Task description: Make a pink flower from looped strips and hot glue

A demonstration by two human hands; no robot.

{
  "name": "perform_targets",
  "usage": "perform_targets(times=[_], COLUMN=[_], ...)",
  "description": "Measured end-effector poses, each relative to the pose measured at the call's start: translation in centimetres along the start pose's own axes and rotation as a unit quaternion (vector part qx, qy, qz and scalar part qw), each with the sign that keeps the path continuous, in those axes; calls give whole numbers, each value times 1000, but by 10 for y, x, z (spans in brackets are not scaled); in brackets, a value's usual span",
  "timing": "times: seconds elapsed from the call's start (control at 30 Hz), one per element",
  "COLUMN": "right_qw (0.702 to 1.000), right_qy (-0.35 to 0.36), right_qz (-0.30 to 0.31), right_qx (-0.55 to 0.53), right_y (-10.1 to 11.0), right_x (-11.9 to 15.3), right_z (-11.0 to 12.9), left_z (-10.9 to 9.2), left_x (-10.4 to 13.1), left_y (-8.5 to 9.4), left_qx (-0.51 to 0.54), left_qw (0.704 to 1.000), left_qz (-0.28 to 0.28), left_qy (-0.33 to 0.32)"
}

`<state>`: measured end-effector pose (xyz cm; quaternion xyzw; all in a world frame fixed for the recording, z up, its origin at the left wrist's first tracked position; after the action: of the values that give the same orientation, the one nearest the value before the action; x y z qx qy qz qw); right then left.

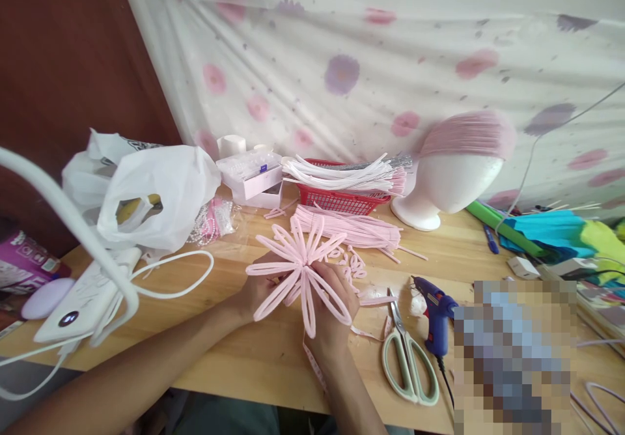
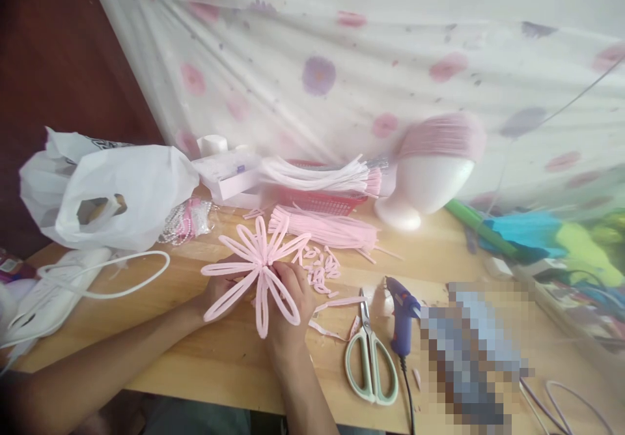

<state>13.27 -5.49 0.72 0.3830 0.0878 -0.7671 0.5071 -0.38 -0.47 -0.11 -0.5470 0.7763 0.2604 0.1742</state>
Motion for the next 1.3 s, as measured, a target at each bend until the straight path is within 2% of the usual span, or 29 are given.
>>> perform_targets(times=[0.17, 0.3, 0.47, 0.67, 0.97, 1.3], right_qw=[1000, 999, 1000, 999, 999, 998], right_qy=[12, 0, 5, -10, -3, -1], right_qz=[-5, -14, -11, -19, -26, -44], right_qx=[-22, -32, -21, -36, -36, -39], right_y=[1, -1, -1, -1, -2, -4], right_x=[3, 5, 5, 4, 5, 4], right_z=[-1, -4, -4, -2, 0, 3], left_z=[-18, -27, -17, 1, -4, -2], left_x=[-6, -9, -3, 5, 5, 6], left_y=[1, 2, 2, 1, 2, 3], left_qx=[-9, -25, -35, -4, -11, -26], left_qw=[999, 999, 999, 999, 998, 999], left_qz=[2, 9, 21, 17, 19, 37], left_qy=[41, 46, 29, 41, 65, 13])
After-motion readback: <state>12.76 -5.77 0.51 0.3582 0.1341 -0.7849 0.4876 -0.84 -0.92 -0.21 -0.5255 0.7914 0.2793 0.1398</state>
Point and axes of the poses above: each hand's wrist, its own x-axis away from the middle knuckle, its own y-axis out of the back of the hand, z = x × y, the point moved 2 cm from there along -x, towards the middle knuckle, and after that the axes turned 3 degrees about -x, right-handed, at the moved point
